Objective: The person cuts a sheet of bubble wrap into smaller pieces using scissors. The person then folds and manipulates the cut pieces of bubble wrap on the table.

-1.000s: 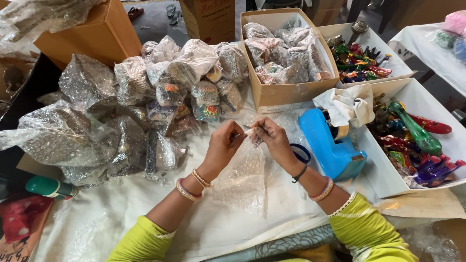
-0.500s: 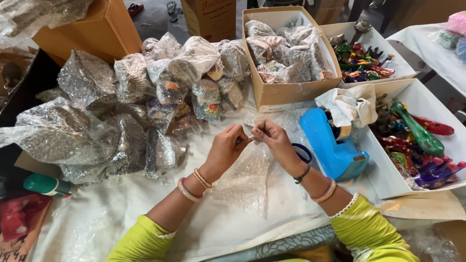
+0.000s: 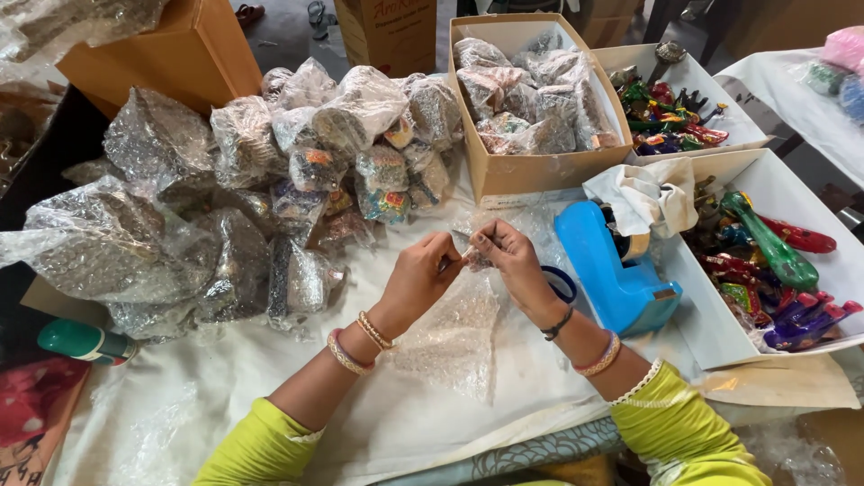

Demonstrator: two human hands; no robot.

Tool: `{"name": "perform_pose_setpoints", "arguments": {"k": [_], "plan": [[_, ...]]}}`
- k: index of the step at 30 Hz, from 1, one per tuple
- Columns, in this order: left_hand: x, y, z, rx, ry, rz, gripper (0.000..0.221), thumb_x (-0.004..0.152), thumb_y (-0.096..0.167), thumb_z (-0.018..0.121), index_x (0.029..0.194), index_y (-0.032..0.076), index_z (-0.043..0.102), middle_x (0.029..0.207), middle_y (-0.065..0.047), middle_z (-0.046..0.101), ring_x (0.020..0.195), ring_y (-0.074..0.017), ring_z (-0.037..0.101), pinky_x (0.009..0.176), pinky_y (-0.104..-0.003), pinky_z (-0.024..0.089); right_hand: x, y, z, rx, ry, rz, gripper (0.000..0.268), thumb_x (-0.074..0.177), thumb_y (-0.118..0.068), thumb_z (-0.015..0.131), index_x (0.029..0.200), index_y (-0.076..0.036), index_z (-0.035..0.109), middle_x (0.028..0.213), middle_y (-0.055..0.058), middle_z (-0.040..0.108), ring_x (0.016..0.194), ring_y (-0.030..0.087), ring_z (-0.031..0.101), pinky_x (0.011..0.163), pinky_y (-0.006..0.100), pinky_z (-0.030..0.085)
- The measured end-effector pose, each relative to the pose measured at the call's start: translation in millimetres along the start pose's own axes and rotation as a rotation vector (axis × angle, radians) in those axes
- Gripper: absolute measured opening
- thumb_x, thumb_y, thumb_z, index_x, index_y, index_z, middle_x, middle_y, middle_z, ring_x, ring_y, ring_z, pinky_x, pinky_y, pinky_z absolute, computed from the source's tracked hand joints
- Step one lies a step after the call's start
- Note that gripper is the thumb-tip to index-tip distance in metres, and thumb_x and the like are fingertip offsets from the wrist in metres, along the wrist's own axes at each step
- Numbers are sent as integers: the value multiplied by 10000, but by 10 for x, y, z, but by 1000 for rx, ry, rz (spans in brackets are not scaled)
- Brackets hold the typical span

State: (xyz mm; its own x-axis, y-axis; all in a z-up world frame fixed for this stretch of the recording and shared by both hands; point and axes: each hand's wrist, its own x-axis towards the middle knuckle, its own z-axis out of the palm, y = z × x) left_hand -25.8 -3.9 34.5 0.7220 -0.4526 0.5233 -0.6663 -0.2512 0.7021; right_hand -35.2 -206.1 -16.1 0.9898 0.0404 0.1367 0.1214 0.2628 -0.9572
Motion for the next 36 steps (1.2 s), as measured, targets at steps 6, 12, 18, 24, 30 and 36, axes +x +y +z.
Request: {"name": "perform_pose_setpoints", "arguments": {"k": [6, 12, 18, 24, 30, 36], "plan": [[-8, -3, 2, -3, -13, 27, 246, 852, 16, 773, 849, -1, 527, 802, -104, 605, 639, -242, 634, 583, -348, 510, 16, 5, -10, 40, 19, 67, 161, 1019, -210, 636, 1018, -50, 626, 902, 16, 693, 823, 107, 697, 728, 286, 579], [-2, -37, -21, -38, -16, 19, 245, 834, 5, 768, 842, -3, 524, 783, -94, 598, 625, -229, 607, 577, -348, 501, 23, 5, -15, 73, -14, 83, 164, 1027, -214, 627, 1028, -50, 622, 903, 16, 694, 818, 107, 689, 740, 290, 584], [9, -53, -72, -19, 49, -40, 273, 843, 40, 796, 817, -1, 528, 757, -94, 594, 585, -192, 572, 550, -333, 468, -13, -391, 195, -13, -7, 71, 193, 938, -177, 638, 1102, -161, 539, 963, -63, 610, 848, 33, 621, 718, 249, 567], [23, -108, -106, -65, 90, -45, 255, 886, 77, 792, 864, 8, 548, 780, -87, 587, 596, -165, 556, 551, -311, 457, 51, -80, 30, -230, -84, -65, 187, 934, -52, 715, 1028, -64, 554, 926, -21, 594, 833, 51, 619, 728, 240, 558], [39, -106, -120, -2, 88, -19, 218, 866, 102, 779, 1007, 24, 631, 868, -78, 608, 642, -179, 583, 578, -326, 492, 115, 135, -128, -232, -60, -85, 118, 984, -66, 694, 1046, -47, 596, 915, -20, 603, 804, 48, 578, 696, 227, 507], [-28, -301, -14, 155, 63, -63, 115, 904, 129, 750, 951, 59, 670, 918, -86, 628, 622, -222, 626, 587, -363, 508, 158, 337, -190, -185, -39, -16, 113, 997, -113, 663, 1042, -65, 571, 905, -16, 595, 780, 66, 589, 673, 242, 526]]}}
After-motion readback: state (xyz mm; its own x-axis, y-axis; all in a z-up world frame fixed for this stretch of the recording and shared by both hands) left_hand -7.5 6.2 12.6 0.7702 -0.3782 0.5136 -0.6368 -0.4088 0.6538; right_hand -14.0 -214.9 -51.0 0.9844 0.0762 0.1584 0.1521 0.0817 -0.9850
